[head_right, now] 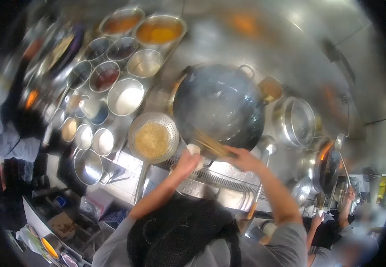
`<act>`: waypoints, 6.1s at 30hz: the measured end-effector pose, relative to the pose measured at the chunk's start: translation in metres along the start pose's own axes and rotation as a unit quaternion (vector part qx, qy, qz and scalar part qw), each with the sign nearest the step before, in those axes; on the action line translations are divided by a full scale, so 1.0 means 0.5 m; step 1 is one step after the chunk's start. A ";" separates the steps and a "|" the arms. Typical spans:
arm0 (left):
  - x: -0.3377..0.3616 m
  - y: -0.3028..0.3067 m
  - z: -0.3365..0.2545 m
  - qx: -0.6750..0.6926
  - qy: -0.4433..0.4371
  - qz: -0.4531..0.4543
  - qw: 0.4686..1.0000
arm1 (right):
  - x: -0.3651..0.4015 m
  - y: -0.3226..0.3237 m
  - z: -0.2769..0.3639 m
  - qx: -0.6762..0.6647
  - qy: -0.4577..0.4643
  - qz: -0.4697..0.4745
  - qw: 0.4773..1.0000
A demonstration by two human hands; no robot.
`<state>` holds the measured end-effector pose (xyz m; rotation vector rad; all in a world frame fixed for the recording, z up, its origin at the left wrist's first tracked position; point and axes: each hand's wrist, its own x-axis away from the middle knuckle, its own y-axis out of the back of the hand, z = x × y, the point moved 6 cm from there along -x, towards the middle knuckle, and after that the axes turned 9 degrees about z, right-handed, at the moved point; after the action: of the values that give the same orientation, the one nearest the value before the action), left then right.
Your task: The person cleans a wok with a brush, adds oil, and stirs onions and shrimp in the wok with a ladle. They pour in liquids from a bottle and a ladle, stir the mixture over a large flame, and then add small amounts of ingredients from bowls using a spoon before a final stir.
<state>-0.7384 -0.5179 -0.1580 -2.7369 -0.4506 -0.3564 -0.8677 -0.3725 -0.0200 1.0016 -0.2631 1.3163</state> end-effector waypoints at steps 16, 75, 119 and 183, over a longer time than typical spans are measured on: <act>0.001 -0.009 0.020 0.097 0.059 0.042 0.993 | -0.008 -0.036 -0.118 0.227 -0.183 -0.157 0.944; 0.170 -0.157 -0.054 -0.386 -0.144 -0.096 0.906 | 0.183 -0.062 -0.161 -0.685 0.236 -0.173 0.668; 0.006 -0.072 -0.005 0.152 0.181 0.061 0.970 | 0.439 -0.337 -0.343 -0.224 -0.076 -0.477 0.846; 0.015 -0.027 -0.010 -0.162 0.047 -0.018 0.986 | 0.010 0.331 -0.148 0.070 -0.090 -0.528 0.842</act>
<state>-0.7371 -0.5058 -0.1475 -3.0101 -0.4503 -0.6134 -1.0396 -0.3276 0.0163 1.1358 0.2486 0.2252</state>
